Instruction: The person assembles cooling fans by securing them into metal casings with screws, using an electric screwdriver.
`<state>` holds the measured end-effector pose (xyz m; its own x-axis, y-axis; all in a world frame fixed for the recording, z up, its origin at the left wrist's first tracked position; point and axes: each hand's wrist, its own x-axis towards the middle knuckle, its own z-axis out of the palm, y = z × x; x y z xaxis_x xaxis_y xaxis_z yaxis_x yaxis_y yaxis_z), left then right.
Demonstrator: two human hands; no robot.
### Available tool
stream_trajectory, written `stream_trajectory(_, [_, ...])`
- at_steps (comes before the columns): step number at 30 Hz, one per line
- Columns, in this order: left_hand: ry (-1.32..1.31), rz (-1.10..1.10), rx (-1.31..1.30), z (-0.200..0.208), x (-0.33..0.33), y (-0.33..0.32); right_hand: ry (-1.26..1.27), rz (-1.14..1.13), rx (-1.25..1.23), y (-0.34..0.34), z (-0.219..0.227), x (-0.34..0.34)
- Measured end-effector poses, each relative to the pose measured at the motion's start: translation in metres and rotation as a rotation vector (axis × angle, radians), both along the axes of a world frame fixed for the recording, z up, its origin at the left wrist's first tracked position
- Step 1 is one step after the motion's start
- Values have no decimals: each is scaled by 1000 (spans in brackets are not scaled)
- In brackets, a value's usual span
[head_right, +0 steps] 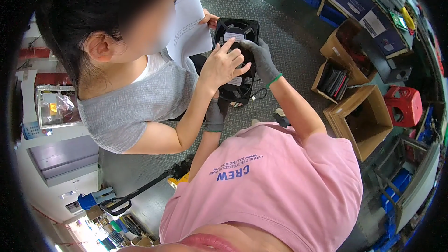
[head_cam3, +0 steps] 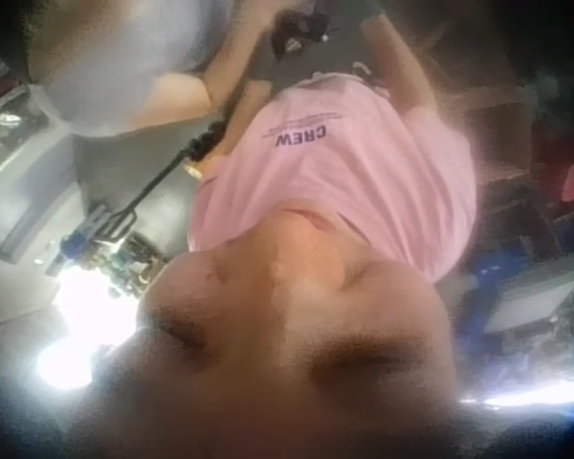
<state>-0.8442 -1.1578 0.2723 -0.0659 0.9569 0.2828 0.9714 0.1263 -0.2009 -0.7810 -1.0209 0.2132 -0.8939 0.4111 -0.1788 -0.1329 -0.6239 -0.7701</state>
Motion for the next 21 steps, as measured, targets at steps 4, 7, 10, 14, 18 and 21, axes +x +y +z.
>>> stream_trajectory(4, [19, 40, -32, 0, 3, 4, -44, -39, -11, 4, 2, -6])
stream_trajectory(7, [63, 9, -23, 3, 5, 6, -64, -12, 28, 6, 6, -5])
stream_trajectory(10, [36, 32, -18, 9, 10, 5, -59, -4, 62, 10, -2, -7])
stream_trajectory(14, [-12, 89, -30, 12, 13, 3, -51, -24, 64, 12, -7, -11])
stream_trajectory(18, [22, 119, -33, 12, 14, 1, -102, -53, 15, 9, 5, -8])
stream_trajectory(21, [66, 103, -53, 13, 14, 1, -107, -57, 11, 8, 6, -8])
